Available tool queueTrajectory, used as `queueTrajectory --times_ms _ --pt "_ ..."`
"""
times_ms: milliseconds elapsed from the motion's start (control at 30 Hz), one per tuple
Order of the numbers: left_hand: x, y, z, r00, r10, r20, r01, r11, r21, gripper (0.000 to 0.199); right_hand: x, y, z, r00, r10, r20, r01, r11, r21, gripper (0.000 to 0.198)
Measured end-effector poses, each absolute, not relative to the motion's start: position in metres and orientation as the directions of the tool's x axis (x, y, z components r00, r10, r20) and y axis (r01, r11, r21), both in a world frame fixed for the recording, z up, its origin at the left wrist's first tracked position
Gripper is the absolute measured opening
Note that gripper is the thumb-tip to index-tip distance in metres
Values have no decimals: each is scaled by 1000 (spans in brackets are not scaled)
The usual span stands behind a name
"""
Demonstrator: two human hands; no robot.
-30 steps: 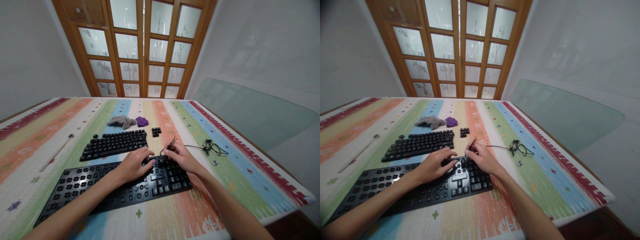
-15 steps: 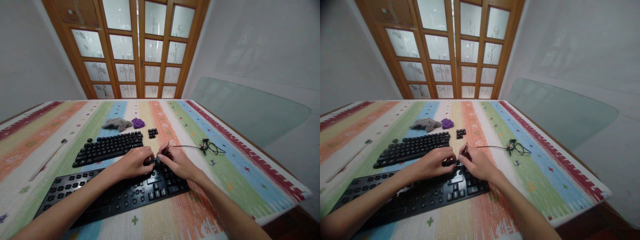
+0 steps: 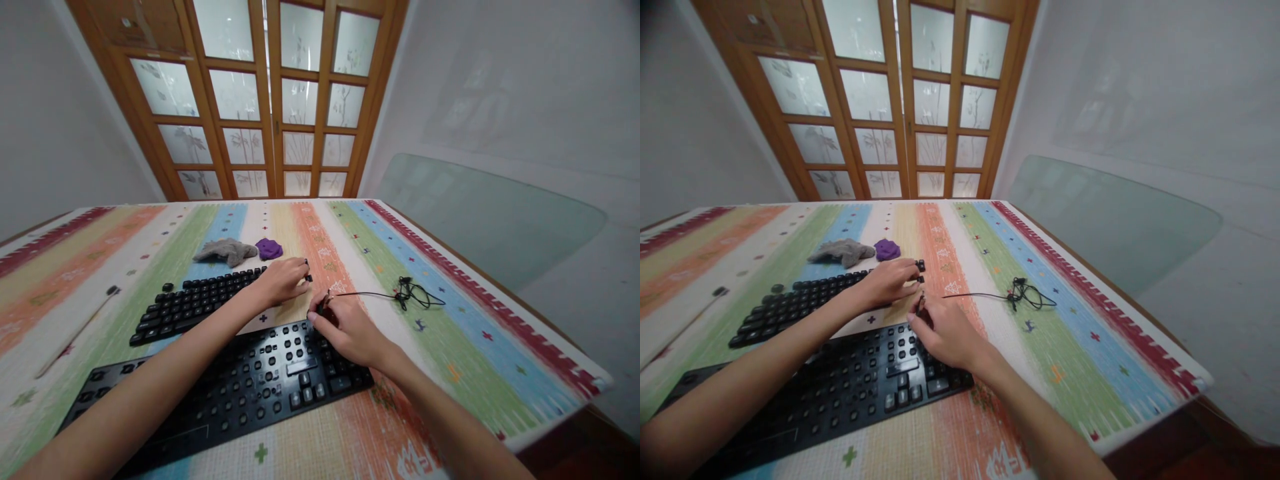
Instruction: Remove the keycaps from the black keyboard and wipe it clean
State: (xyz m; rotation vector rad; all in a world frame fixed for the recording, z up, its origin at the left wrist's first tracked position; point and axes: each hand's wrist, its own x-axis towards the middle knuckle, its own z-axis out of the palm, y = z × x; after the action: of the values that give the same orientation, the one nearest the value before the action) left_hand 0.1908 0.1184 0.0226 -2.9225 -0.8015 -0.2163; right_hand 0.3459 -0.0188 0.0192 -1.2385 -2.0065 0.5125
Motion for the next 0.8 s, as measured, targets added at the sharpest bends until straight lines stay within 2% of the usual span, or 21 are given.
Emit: queueTrajectory --times_ms 367,800 --pt "217 138 16 824 562 72 566 -813 -137 19 336 -27 19 -383 873 303 635 487 -599 12" --pt "219 137 20 817 575 44 573 -803 -160 20 336 -29 23 -391 852 349 634 524 -569 13"
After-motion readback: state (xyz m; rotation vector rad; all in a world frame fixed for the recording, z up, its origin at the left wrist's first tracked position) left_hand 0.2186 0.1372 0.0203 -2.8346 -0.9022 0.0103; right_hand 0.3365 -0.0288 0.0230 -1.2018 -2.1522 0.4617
